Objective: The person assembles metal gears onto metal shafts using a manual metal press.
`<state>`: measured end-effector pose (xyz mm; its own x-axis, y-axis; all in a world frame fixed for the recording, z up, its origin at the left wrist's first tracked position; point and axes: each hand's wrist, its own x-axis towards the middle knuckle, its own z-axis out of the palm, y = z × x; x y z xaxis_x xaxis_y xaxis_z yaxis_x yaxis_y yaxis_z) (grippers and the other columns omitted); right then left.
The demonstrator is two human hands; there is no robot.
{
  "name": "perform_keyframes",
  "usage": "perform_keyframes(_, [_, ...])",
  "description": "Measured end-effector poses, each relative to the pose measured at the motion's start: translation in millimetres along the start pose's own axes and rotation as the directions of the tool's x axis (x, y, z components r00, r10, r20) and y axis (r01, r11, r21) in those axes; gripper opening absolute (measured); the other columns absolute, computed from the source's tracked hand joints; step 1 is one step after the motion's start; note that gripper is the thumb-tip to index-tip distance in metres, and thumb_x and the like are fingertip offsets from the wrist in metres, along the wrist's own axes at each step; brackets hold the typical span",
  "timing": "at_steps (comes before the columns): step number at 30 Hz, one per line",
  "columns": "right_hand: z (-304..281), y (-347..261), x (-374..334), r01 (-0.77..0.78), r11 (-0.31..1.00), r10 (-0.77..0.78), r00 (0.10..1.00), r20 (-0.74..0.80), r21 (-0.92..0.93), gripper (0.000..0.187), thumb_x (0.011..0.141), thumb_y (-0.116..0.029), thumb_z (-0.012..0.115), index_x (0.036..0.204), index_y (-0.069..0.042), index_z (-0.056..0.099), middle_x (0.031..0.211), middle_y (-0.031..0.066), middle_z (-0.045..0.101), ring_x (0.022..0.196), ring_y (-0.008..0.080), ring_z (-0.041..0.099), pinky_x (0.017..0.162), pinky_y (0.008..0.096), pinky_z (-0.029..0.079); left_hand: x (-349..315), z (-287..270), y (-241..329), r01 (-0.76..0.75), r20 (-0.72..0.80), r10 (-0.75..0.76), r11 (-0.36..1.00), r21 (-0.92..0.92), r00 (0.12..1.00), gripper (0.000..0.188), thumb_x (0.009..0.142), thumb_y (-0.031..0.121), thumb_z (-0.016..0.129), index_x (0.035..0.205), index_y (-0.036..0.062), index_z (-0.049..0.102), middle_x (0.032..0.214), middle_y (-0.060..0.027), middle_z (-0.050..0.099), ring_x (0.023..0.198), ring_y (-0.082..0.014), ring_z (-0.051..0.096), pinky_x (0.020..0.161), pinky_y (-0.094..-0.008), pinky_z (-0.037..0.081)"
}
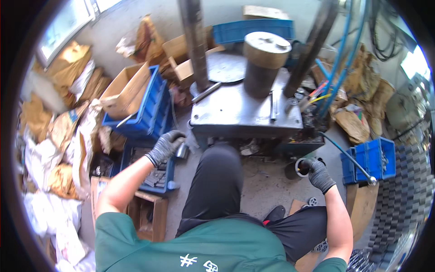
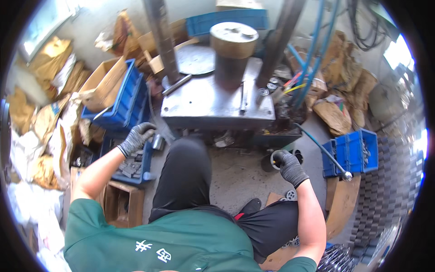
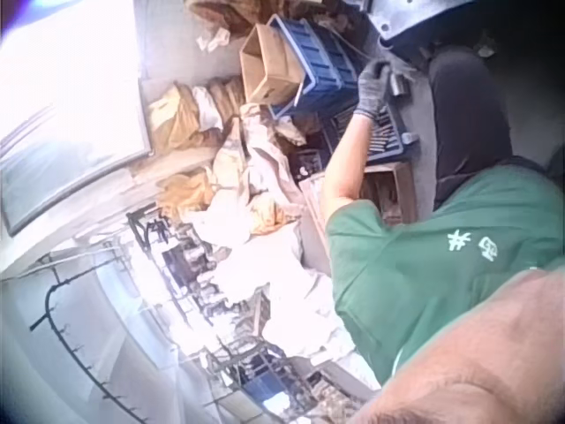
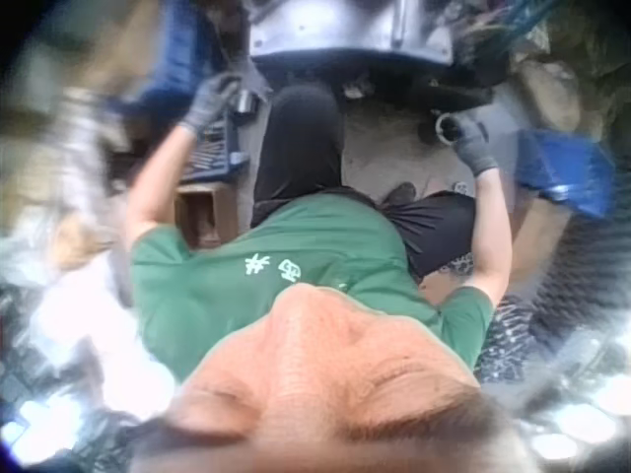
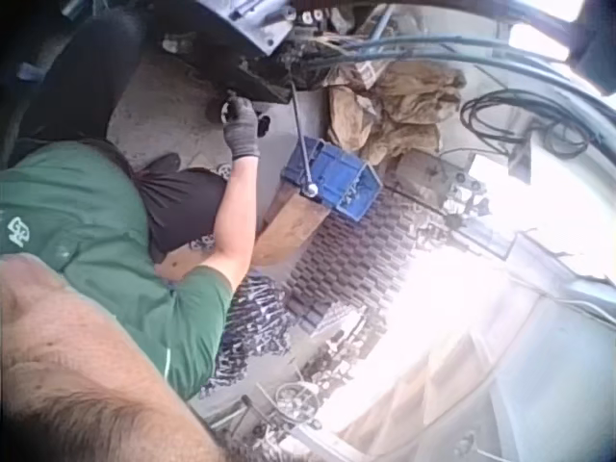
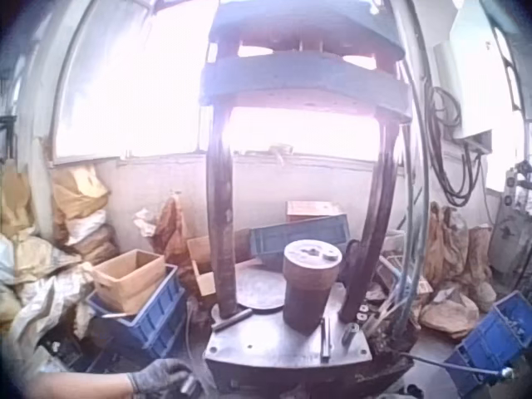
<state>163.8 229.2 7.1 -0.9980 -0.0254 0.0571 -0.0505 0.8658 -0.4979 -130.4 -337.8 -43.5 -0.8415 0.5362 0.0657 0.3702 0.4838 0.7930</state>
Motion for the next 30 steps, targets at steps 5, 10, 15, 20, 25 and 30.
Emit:
perform_keyframes(5, [22, 42, -1, -0.29, 0.956, 0.272, 0.924, 0.269, 0.031, 0.023, 0.084, -0.003, 0.065, 0.104, -0.004, 0.076, 0.104, 0.0207, 0.075, 0.102, 0.0363, 0.072, 0.094, 0.0421, 0.055, -100, -60, -165, 0.399, -0.179, -0.356, 0.817, 0.416, 0.917, 0.027, 0.099, 0.024, 0.066, 0.113, 0.001, 0.071, 0.104, -0.0226, 0.075, 0.101, -0.0368, 0.072, 0.09, -0.0434, 0.055])
perform_keyframes(10, [19, 83, -11, -0.547, 0.804, 0.442, 0.812, 0.381, 0.234, 0.02, 0.085, -0.01, 0.065, 0.099, 0.0, 0.075, 0.095, 0.0122, 0.076, 0.09, 0.021, 0.072, 0.079, 0.034, 0.056, -175, 2, -247, 0.637, -0.341, -0.543, 0.704, 0.315, 0.768, 0.037, 0.098, 0.033, 0.064, 0.116, 0.0018, 0.071, 0.112, -0.0246, 0.073, 0.109, -0.0419, 0.069, 0.095, -0.0482, 0.054])
perform_keyframes(15, [22, 117, -35, -0.767, 0.499, 0.629, 0.641, 0.44, 0.404, 0.019, 0.092, -0.017, 0.067, 0.104, -0.002, 0.071, 0.087, 0.0129, 0.074, 0.071, 0.0231, 0.071, 0.066, 0.0329, 0.057, -187, 65, -271, 0.717, -0.278, -0.662, 0.649, 0.253, 0.696, 0.044, 0.097, 0.033, 0.064, 0.129, 0.0032, 0.067, 0.119, -0.0285, 0.07, 0.116, -0.0433, 0.066, 0.101, -0.0482, 0.052])
perform_keyframes(20, [15, 129, -54, -0.835, 0.432, 0.713, 0.548, 0.437, 0.342, 0.02, 0.096, -0.02, 0.066, 0.108, -0.004, 0.067, 0.091, 0.0137, 0.074, 0.073, 0.026, 0.073, 0.065, 0.0349, 0.058, -153, 89, -320, 0.75, -0.421, -0.683, 0.662, -0.011, 0.597, 0.042, 0.097, 0.032, 0.068, 0.125, 0.001, 0.07, 0.122, -0.0256, 0.072, 0.116, -0.0402, 0.068, 0.099, -0.0439, 0.053])
perform_keyframes(25, [13, 110, -54, -0.887, 0.33, 0.768, 0.452, 0.453, 0.324, 0.023, 0.099, -0.018, 0.061, 0.116, -0.004, 0.064, 0.096, 0.0138, 0.074, 0.075, 0.0265, 0.073, 0.065, 0.04, 0.061, -112, 89, -362, 0.399, -0.233, -0.946, 0.308, -0.864, 0.225, 0.033, 0.094, 0.024, 0.075, 0.118, 0.0026, 0.067, 0.1, -0.0119, 0.072, 0.082, -0.0251, 0.07, 0.064, -0.0362, 0.057])
perform_keyframes(30, [10, 86, -48, -0.908, 0.294, 0.801, 0.405, 0.442, 0.3, 0.023, 0.1, -0.018, 0.059, 0.117, -0.003, 0.062, 0.096, 0.0155, 0.073, 0.073, 0.0277, 0.073, 0.064, 0.0424, 0.062, -84, 80, -366, 0.353, -0.098, -0.995, 0.093, -0.931, 0.006, 0.04, 0.096, 0.027, 0.078, 0.126, 0.0067, 0.061, 0.115, -0.0165, 0.07, 0.091, -0.0337, 0.073, 0.072, -0.0471, 0.061])
